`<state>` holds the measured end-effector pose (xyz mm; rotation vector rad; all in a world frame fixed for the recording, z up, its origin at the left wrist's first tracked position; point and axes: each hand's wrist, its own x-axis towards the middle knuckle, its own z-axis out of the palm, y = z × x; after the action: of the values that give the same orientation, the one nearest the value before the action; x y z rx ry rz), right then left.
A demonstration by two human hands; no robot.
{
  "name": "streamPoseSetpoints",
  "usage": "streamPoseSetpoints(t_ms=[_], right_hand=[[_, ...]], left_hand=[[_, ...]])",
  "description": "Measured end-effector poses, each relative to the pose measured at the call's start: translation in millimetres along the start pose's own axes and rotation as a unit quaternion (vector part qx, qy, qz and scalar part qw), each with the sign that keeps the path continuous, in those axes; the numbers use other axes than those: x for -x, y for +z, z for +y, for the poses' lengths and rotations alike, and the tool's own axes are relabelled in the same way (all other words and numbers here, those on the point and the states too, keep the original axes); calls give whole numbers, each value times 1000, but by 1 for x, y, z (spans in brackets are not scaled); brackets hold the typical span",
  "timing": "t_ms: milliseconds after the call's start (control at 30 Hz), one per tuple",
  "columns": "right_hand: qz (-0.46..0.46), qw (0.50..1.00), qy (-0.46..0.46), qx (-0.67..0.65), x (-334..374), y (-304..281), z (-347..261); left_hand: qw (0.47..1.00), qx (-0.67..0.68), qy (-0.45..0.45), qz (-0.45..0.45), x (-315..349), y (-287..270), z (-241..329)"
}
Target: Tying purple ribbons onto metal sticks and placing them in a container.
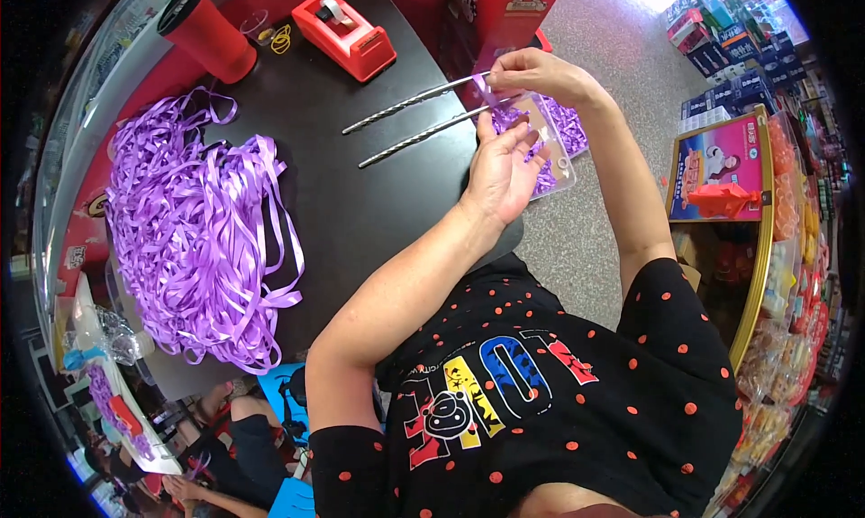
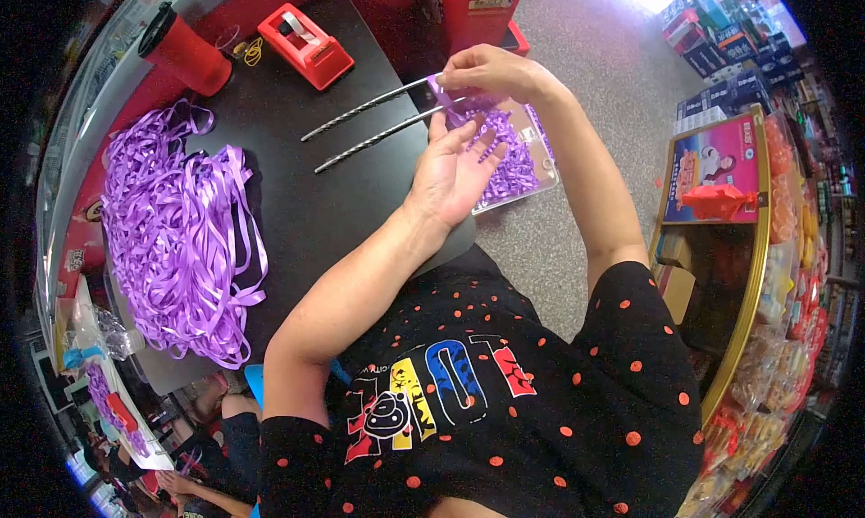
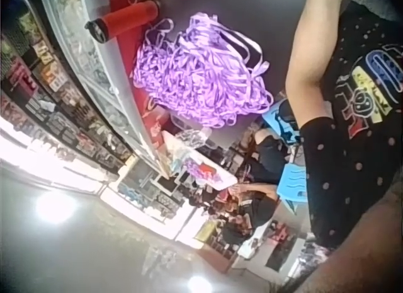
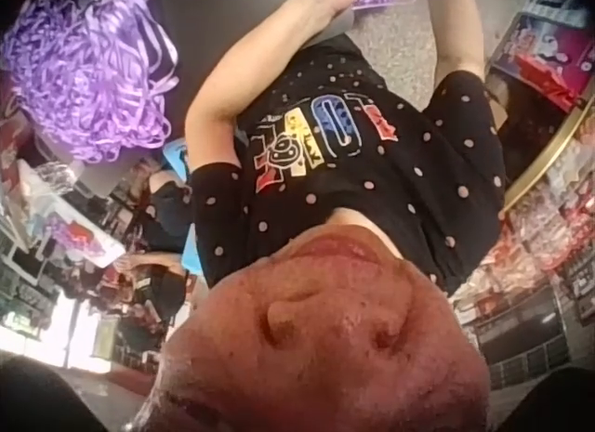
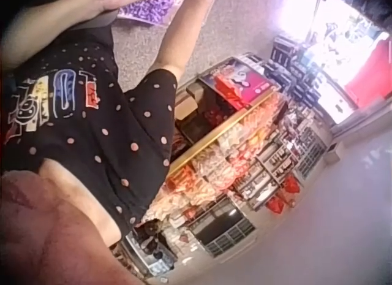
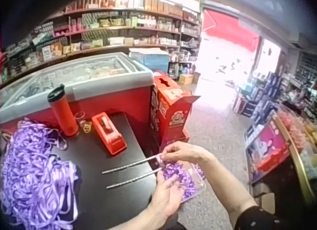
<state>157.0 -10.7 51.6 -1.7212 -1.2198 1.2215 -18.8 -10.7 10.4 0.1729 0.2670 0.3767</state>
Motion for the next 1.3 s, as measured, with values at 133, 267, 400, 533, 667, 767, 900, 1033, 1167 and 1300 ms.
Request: streamPoseSetpoints(t_ms=[133,267,400,533,667,767,900,1033,1167,1300], right_hand=[[3,999,5,47,-2,2,-3],[-1,997,9,80,-3,5,-9],[23,986,22,162,-4,7,-14],[41,980,7,193,-7,8,-11],[85,953,55,287,-4,16,-22],[82,957,71,269,-4,14,-17],[30,987,59,-149,-3,-2,36],[-1,926,18,-376,-5,12,71],[-3,927,-29,-373,-33,34,106],[-114,857,-41,-501,-44,52,93]], left_hand=[[1000,-5,4,-3,1,-1,0],[1000,-14,13,-17,2,0,1],[1000,-11,11,-12,0,0,0],[1000,0,6,-17,0,-1,-1],[1000,5,8,-26,-1,0,1],[1000,11,1,-9,-1,-3,1],[1000,-3,-4,-2,1,-1,2],[999,32,-20,-5,2,-2,4],[998,52,-37,-6,3,0,5],[998,55,-36,7,5,0,7]])
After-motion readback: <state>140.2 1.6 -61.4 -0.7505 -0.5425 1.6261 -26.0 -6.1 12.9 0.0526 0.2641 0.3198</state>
